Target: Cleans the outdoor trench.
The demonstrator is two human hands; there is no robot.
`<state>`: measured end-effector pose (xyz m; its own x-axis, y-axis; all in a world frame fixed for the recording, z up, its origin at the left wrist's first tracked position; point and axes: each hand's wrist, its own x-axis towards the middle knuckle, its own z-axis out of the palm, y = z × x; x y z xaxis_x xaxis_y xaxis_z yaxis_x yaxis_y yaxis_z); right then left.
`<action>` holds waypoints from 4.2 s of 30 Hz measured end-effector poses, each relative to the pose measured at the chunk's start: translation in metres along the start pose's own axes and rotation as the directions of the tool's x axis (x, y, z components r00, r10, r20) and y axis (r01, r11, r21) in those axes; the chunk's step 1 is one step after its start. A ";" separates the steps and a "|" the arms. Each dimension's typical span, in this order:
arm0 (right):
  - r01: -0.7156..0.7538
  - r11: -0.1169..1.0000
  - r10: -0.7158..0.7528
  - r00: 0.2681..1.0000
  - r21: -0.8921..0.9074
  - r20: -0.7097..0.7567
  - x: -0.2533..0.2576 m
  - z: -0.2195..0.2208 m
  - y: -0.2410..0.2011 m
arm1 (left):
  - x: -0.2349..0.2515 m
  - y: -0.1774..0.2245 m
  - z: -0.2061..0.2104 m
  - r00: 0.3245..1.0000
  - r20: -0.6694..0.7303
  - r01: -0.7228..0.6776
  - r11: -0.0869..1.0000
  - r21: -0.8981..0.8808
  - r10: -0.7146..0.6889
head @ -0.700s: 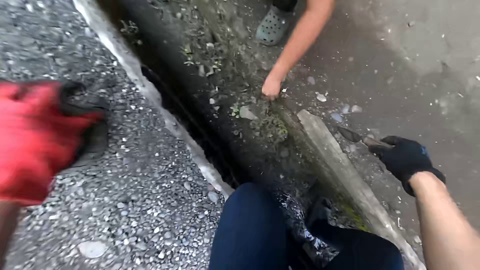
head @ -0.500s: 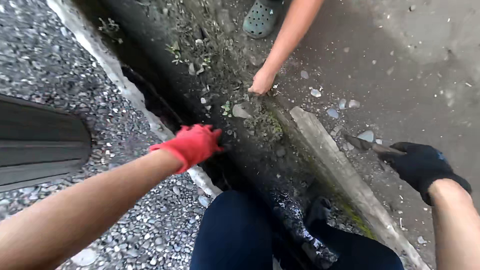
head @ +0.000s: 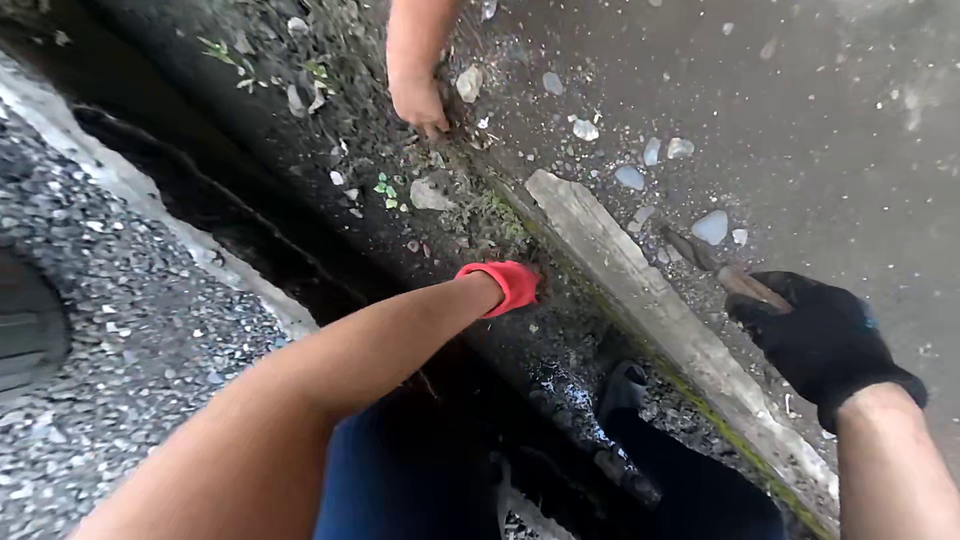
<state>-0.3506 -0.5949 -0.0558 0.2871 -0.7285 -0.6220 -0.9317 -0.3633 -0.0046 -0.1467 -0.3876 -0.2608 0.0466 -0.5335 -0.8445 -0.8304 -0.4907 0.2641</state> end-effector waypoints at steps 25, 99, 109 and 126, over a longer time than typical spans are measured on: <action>0.094 0.995 -0.097 0.983 0.025 0.154 0.004 0.250 -0.073 | -0.118 -0.139 0.259 0.759 -0.405 0.284 0.820 -0.498 -0.509; 0.455 0.891 -0.449 0.883 0.011 -0.137 0.074 0.217 -0.357 | -0.116 -0.138 0.256 0.715 -0.407 0.186 0.716 -0.673 -0.568; 0.449 0.879 -0.456 0.890 -0.163 -0.010 0.100 0.236 -0.322 | -0.117 -0.138 0.256 0.712 -0.418 0.171 0.717 -0.676 -0.564; 0.250 0.918 -0.227 0.968 -0.309 0.107 0.083 0.257 -0.245 | -0.117 -0.137 0.254 0.754 -0.330 0.227 0.697 -0.680 -0.568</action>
<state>-0.1560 -0.4175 -0.3074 0.4659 -0.5602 -0.6849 -0.7144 -0.6948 0.0824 -0.1789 -0.0830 -0.3163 0.6897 -0.3513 -0.6331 -0.1904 -0.9316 0.3095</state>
